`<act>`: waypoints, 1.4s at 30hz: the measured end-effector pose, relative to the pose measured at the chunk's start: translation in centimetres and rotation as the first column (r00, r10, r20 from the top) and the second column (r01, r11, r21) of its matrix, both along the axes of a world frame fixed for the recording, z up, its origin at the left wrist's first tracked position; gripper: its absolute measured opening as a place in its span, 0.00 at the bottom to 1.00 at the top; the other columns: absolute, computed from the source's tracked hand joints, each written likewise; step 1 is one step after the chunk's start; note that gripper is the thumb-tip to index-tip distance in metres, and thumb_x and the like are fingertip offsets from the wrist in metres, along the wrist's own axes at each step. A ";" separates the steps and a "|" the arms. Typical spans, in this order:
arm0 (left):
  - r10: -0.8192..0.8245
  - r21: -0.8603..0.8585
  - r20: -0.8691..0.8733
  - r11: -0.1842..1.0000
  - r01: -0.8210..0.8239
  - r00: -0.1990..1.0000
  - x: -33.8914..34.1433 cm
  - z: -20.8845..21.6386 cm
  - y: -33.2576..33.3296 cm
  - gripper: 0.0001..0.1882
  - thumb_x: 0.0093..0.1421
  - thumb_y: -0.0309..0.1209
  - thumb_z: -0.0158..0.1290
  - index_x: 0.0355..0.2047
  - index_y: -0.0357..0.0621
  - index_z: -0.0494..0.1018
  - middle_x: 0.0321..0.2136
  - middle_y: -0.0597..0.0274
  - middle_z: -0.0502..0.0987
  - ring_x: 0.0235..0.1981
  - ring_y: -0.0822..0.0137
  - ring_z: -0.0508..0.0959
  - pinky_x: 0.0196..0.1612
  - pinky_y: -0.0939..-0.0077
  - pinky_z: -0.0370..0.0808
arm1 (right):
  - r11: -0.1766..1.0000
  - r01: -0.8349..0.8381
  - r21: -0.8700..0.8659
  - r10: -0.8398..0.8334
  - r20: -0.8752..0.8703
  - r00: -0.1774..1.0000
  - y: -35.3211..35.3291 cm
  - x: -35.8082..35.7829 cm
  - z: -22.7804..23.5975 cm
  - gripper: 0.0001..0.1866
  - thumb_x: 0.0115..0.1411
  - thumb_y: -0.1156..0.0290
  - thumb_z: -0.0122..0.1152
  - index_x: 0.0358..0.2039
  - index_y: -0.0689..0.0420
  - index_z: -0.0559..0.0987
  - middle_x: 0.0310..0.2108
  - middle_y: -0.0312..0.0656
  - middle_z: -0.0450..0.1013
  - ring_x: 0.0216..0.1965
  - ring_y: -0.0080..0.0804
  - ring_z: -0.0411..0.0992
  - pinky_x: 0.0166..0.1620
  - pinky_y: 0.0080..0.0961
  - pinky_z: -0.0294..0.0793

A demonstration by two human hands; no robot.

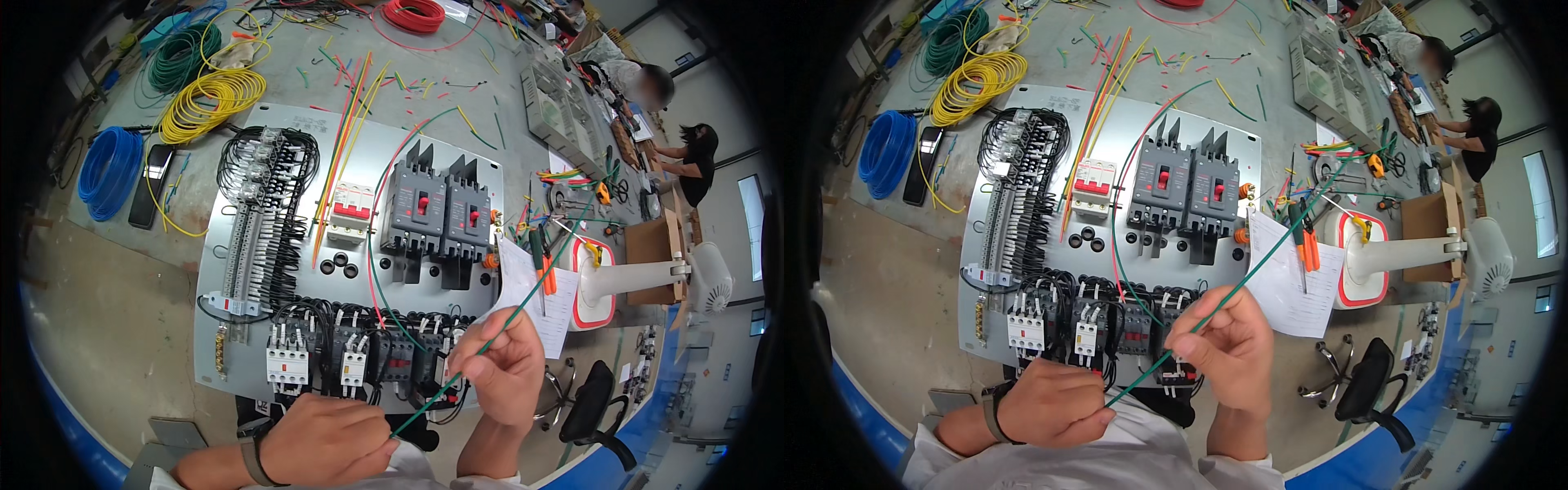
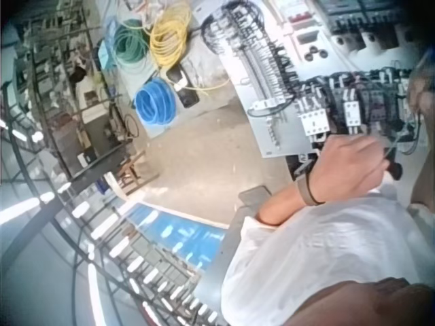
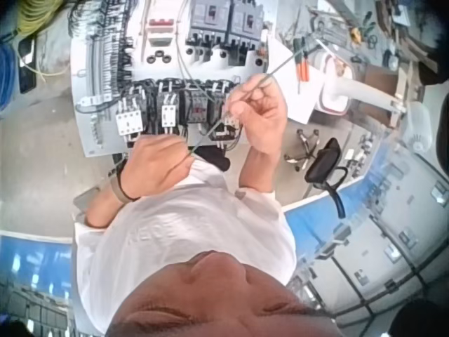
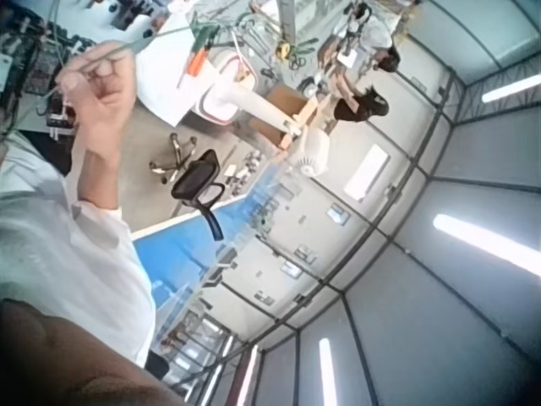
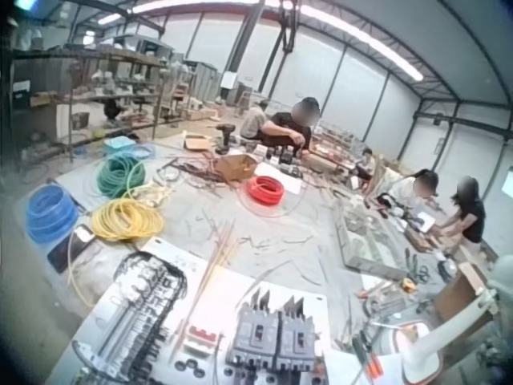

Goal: The person strips insulation from colored wires using pliers and connects them to terminals on an electrical panel. The person handles green, red, and yellow wires, stripping and inserting them into the panel's connection points.

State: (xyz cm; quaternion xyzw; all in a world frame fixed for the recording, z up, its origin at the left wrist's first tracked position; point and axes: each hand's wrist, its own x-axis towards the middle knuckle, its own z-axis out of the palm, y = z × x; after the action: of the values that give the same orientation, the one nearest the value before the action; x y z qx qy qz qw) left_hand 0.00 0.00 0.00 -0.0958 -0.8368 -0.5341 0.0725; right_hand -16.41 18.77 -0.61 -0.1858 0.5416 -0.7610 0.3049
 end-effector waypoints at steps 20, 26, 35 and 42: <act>0.019 0.100 0.089 0.995 -0.027 0.996 2.8 0.1 0.9 0.18 0.58 0.30 0.59 0.18 0.44 0.63 0.16 0.61 0.65 0.15 0.57 0.69 0.18 0.64 0.64 | 0.995 0.009 0.098 0.002 -0.103 0.995 1.5 -11.3 0.7 0.18 0.60 0.75 0.69 0.46 0.57 0.71 0.30 0.41 0.77 0.32 0.26 0.76 0.33 0.22 0.75; -0.010 0.100 0.105 0.995 -0.001 0.994 4.0 -0.1 0.6 0.18 0.59 0.30 0.59 0.17 0.43 0.62 0.15 0.61 0.64 0.14 0.56 0.68 0.18 0.64 0.64 | 0.996 0.005 0.090 0.007 -0.137 0.990 1.8 -15.1 1.0 0.15 0.62 0.74 0.67 0.47 0.57 0.72 0.29 0.39 0.76 0.30 0.25 0.74 0.32 0.21 0.73; 0.050 0.266 0.131 0.960 -0.084 0.990 5.9 0.8 1.0 0.17 0.60 0.28 0.55 0.19 0.41 0.61 0.17 0.51 0.62 0.17 0.48 0.67 0.22 0.55 0.62 | 0.998 -0.024 0.061 0.027 -0.047 0.999 1.5 -20.7 1.7 0.07 0.69 0.71 0.58 0.45 0.59 0.75 0.31 0.39 0.76 0.29 0.24 0.75 0.34 0.20 0.76; 0.002 0.376 0.154 0.925 -0.061 0.988 6.5 0.9 -0.1 0.17 0.59 0.26 0.56 0.18 0.41 0.60 0.16 0.55 0.59 0.16 0.52 0.63 0.21 0.59 0.58 | 0.992 0.119 0.030 -0.119 -0.015 0.993 -0.3 -18.6 1.3 0.13 0.73 0.64 0.53 0.45 0.61 0.76 0.28 0.38 0.75 0.26 0.23 0.71 0.31 0.22 0.72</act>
State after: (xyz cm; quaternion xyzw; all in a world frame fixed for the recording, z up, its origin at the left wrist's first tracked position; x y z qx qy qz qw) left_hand 6.50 -0.09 0.87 -0.0257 -0.7221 -0.6905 0.0348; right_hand -34.99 18.42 0.67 -0.1536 0.5655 -0.7682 0.2580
